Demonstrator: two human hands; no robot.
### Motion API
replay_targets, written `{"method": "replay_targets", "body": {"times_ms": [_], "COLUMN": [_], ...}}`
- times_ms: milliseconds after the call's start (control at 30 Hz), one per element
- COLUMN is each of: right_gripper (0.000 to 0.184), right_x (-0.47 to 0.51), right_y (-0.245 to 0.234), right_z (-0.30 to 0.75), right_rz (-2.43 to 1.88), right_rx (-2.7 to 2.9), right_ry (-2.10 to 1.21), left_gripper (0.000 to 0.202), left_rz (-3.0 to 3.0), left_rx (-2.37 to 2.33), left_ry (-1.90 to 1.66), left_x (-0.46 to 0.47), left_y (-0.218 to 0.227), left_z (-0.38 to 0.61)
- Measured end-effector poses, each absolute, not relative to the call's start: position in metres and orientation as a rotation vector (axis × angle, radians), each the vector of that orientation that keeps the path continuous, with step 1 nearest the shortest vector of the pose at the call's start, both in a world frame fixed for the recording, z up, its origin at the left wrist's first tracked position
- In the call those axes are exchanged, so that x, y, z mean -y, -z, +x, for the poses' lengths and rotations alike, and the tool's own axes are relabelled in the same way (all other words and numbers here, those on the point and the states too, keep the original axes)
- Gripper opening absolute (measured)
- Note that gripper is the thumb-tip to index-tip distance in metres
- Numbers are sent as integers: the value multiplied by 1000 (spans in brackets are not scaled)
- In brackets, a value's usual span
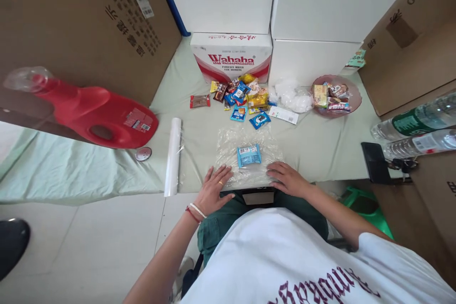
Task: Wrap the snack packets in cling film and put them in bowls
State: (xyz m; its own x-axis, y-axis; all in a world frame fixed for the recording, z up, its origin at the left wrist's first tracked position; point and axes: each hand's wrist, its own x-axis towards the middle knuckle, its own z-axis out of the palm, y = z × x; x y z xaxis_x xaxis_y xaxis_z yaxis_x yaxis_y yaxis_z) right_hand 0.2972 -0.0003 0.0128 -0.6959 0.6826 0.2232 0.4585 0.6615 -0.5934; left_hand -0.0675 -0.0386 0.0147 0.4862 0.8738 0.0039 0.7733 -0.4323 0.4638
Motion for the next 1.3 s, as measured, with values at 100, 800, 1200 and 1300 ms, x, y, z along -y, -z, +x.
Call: {"method": "replay_targets", "body": {"times_ms": [100,800,1200,1300], "right_gripper": [29,45,15,21], "right_x": [-4,-150,-178,-160], "right_y": [-10,-80,-56,-62], "right_z": [297,227,181,187], "right_rz": [-944,-1326,-1177,-1157], "right_rx": [2341,2614,2832,2763], "right_ry": [-791,-349,-864,-709], "left_gripper": [35,15,40,40], "left_rz": [2182,2082,2446,2427], "left_rx": [-1403,-2453,-1800,-1816], "left_ry": [-421,-1568,-566,-513], "left_x": [35,5,-7,-10], "left_y": [-18,-74,-34,-29], "left_z": [-71,-39,22,22]}}
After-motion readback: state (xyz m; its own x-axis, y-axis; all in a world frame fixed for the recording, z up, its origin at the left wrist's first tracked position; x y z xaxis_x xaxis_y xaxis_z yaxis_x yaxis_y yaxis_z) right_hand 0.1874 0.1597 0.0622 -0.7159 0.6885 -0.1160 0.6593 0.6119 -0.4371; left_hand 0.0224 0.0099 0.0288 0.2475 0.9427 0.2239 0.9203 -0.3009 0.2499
